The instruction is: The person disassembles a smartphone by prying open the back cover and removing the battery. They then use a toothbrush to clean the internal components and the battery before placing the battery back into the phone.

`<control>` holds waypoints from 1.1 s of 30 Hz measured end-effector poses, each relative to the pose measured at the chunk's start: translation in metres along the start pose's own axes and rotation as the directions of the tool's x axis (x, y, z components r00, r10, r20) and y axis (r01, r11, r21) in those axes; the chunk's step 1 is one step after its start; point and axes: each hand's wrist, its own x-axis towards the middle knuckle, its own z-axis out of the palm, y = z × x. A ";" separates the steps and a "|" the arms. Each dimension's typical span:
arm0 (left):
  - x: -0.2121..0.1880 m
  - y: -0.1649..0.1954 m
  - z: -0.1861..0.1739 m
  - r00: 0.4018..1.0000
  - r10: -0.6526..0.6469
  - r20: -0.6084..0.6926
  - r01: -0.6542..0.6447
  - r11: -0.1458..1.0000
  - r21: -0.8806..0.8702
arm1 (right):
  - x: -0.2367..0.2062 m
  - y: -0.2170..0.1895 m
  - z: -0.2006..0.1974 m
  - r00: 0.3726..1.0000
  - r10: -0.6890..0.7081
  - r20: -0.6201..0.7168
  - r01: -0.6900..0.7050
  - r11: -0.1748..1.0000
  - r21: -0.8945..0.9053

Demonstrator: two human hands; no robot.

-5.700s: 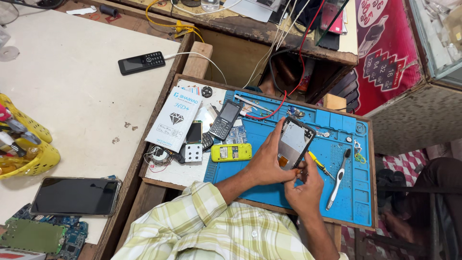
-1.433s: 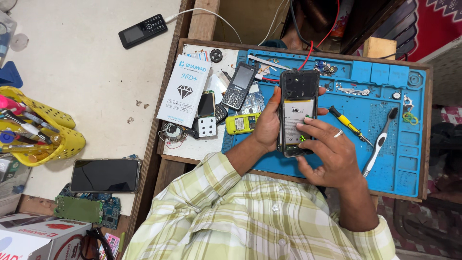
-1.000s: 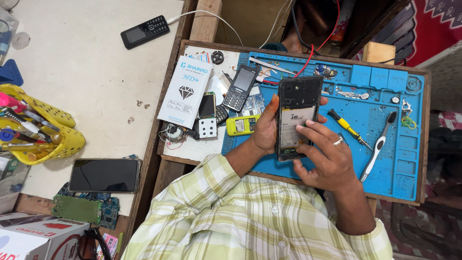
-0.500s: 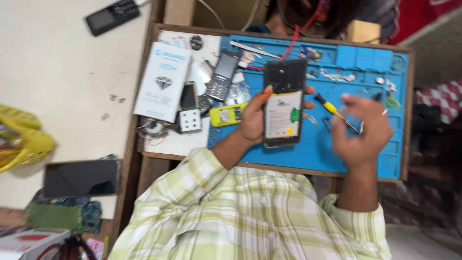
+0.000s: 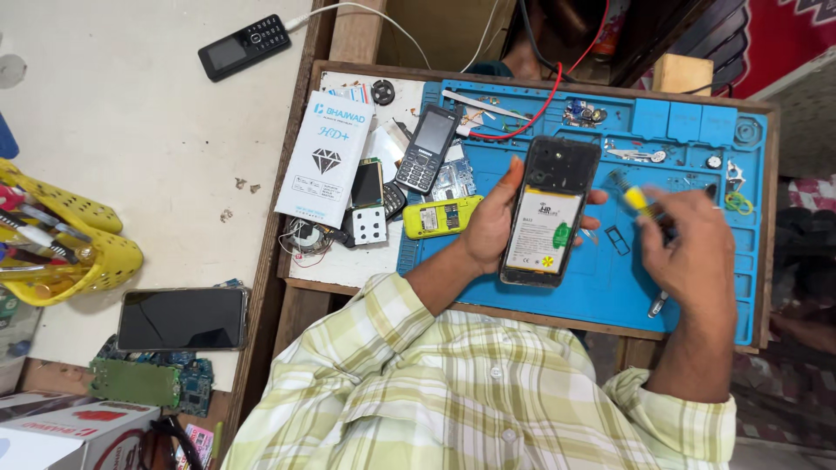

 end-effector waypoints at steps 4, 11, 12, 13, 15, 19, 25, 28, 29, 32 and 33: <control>0.002 -0.004 -0.005 0.994 -0.060 -0.093 0.066 0.996 0.063 | -0.005 0.011 0.009 0.927 0.099 -0.361 0.083 0.886 0.457; 0.003 -0.011 -0.004 0.987 -0.131 -0.091 0.135 0.990 0.042 | -0.010 -0.035 0.027 0.734 0.180 -0.655 0.353 0.722 0.594; 0.003 -0.012 -0.003 0.987 -0.128 -0.096 0.133 0.989 0.056 | -0.011 -0.044 0.029 0.732 0.120 -0.671 0.386 0.738 0.554; 0.002 -0.013 -0.002 0.985 -0.136 -0.107 0.143 0.988 0.061 | -0.011 -0.052 0.032 0.747 0.054 -0.662 0.401 0.758 0.514; 0.002 -0.013 -0.001 0.980 -0.154 -0.126 0.164 0.984 0.073 | -0.010 -0.062 0.035 0.776 -0.078 -0.626 0.424 0.800 0.425; 0.002 -0.014 -0.001 0.974 -0.154 -0.165 0.174 0.978 0.114 | -0.005 -0.066 0.038 0.791 -0.139 -0.595 0.421 0.829 0.367; 0.003 -0.014 0.000 0.975 -0.138 -0.175 0.164 0.976 0.146 | -0.004 -0.065 0.040 0.805 -0.137 -0.577 0.419 0.821 0.389; 0.003 -0.014 0.001 0.976 -0.136 -0.172 0.163 0.974 0.160 | -0.005 -0.066 0.040 0.807 -0.148 -0.571 0.420 0.824 0.381; 0.003 -0.014 0.001 0.975 -0.135 -0.175 0.163 0.973 0.161 | -0.005 -0.066 0.039 0.808 -0.150 -0.570 0.421 0.823 0.380; 0.003 -0.014 0.001 0.975 -0.135 -0.178 0.164 0.973 0.161 | -0.004 -0.067 0.038 0.811 -0.146 -0.566 0.418 0.821 0.387; 0.003 -0.014 0.001 0.975 -0.134 -0.178 0.163 0.973 0.160 | -0.004 -0.067 0.038 0.812 -0.144 -0.565 0.418 0.820 0.391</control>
